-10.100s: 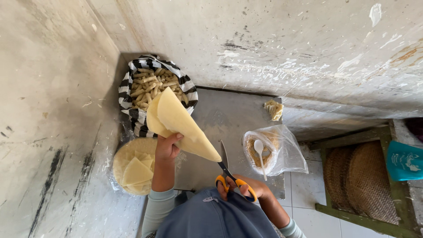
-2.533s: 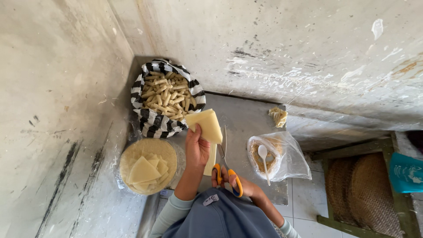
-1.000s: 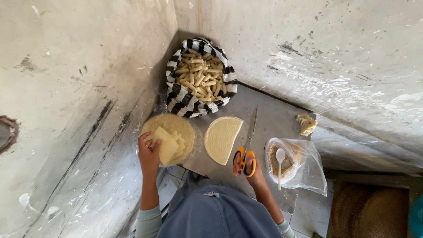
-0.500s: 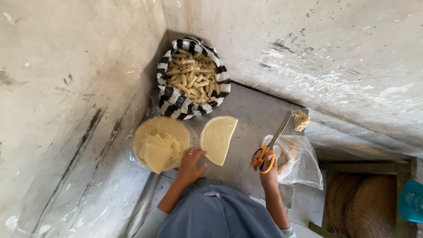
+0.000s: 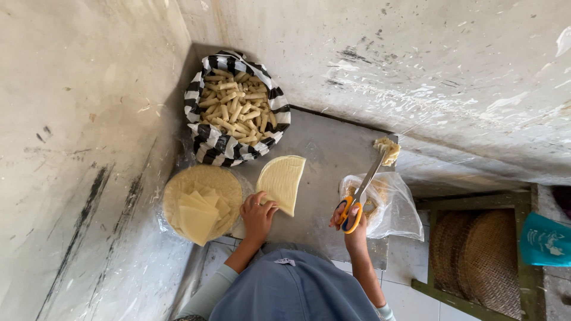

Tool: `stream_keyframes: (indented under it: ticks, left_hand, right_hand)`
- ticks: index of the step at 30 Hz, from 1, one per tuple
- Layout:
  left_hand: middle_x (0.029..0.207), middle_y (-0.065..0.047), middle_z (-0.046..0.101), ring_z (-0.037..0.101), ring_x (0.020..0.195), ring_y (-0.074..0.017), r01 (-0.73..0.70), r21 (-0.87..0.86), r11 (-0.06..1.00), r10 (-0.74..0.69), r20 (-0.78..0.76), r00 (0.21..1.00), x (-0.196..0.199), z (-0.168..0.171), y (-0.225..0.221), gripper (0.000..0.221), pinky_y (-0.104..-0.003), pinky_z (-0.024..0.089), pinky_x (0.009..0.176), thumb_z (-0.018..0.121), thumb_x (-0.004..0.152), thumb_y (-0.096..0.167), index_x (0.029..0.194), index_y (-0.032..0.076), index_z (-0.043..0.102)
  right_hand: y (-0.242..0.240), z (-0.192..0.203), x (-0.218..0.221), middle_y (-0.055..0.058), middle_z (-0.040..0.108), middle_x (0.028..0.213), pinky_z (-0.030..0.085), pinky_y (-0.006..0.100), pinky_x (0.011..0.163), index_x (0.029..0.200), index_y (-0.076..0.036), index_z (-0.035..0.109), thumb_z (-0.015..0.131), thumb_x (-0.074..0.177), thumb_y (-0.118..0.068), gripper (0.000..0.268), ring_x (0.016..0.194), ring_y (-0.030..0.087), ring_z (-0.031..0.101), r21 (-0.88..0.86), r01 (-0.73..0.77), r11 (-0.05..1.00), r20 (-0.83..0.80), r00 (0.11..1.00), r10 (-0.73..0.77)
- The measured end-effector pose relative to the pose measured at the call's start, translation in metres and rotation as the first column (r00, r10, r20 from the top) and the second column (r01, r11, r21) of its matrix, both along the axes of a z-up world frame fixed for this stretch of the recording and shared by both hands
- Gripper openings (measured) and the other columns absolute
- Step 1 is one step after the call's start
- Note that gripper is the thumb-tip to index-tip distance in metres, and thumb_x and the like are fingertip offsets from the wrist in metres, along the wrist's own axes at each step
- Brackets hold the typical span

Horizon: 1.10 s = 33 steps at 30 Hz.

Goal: The person cuts dough wrappers using scissors, folds them into triangles, and places them into a plastic bag.

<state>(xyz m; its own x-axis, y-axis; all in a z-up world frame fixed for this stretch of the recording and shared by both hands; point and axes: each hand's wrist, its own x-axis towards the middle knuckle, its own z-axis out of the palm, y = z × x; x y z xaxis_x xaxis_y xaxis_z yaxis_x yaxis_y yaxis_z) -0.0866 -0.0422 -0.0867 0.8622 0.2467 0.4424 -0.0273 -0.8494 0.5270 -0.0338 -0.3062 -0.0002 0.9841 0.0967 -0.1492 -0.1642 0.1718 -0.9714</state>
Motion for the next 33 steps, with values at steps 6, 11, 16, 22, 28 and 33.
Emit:
stream_keyframes:
  ticks: [6, 11, 16, 22, 28, 33]
  left_hand:
    - [0.087, -0.006, 0.070, 0.062, 0.095, -0.0285, -0.127, -0.133, 0.983, 0.094, -0.227, 0.969, 0.030, -0.022, 0.014, 0.025, -0.047, 0.044, 0.084, 0.072, 0.096, 0.032, 0.088, 0.009, 0.069]
    - [0.071, -0.011, 0.065, 0.061, 0.074, -0.0326, -0.163, -0.247, 0.955, 0.092, -0.275, 0.957, 0.044, -0.029, 0.028, 0.031, -0.048, 0.047, 0.068, 0.075, 0.086, 0.037, 0.088, 0.007, 0.070]
    - [0.076, -0.011, 0.064, 0.062, 0.073, -0.0313, -0.171, -0.314, 0.934, 0.076, -0.294, 0.953, 0.041, -0.024, 0.030, 0.031, -0.045, 0.049, 0.068, 0.070, 0.095, 0.033, 0.080, 0.005, 0.067]
    - [0.087, -0.012, 0.065, 0.065, 0.072, -0.0289, -0.213, -0.418, 0.883, 0.102, -0.271, 0.957, 0.036, -0.018, 0.028, 0.022, -0.041, 0.052, 0.066, 0.072, 0.091, 0.024, 0.085, 0.004, 0.066]
    - [0.086, -0.011, 0.067, 0.067, 0.075, -0.0286, -0.230, -0.401, 0.887, 0.113, -0.295, 0.949, 0.039, -0.017, 0.030, 0.022, -0.041, 0.053, 0.067, 0.075, 0.087, 0.024, 0.087, 0.004, 0.066]
    - [0.087, -0.011, 0.067, 0.066, 0.076, -0.0286, -0.243, -0.414, 0.877, 0.103, -0.332, 0.938, 0.041, -0.018, 0.030, 0.022, -0.041, 0.052, 0.068, 0.075, 0.088, 0.024, 0.088, 0.003, 0.066]
  right_hand:
    - [0.003, -0.005, -0.001, 0.008, 0.056, 0.070, 0.045, 0.030, 0.053, 0.092, -0.002, 0.055, 0.042, 0.101, -0.063, 0.063, 0.061, 0.020, 0.062, -0.023, -0.026, 0.999, -0.020, 0.999, 0.025]
    - [0.006, -0.010, 0.004, 0.007, 0.058, 0.071, 0.045, 0.029, 0.052, 0.093, -0.001, 0.056, 0.044, 0.100, -0.063, 0.064, 0.062, 0.019, 0.064, -0.052, -0.050, 0.997, -0.046, 0.998, 0.048]
    - [0.009, -0.019, 0.010, 0.007, 0.058, 0.070, 0.045, 0.029, 0.051, 0.095, -0.001, 0.056, 0.045, 0.100, -0.063, 0.063, 0.060, 0.019, 0.064, -0.061, -0.052, 0.997, -0.059, 0.997, 0.048]
    - [0.010, -0.032, 0.017, 0.007, 0.059, 0.069, 0.045, 0.028, 0.050, 0.093, 0.000, 0.056, 0.046, 0.101, -0.061, 0.062, 0.059, 0.020, 0.066, -0.070, -0.101, 0.992, -0.062, 0.993, 0.097]
    - [0.011, -0.049, 0.020, 0.007, 0.061, 0.067, 0.047, 0.028, 0.049, 0.092, -0.001, 0.059, 0.044, 0.103, -0.054, 0.056, 0.058, 0.019, 0.067, -0.105, -0.158, 0.982, -0.113, 0.983, 0.146]
    - [0.013, -0.056, 0.034, 0.008, 0.064, 0.057, 0.040, 0.027, 0.038, 0.083, 0.000, 0.063, 0.049, 0.103, -0.047, 0.052, 0.046, 0.016, 0.063, -0.306, -0.595, 0.743, -0.419, 0.785, 0.456]
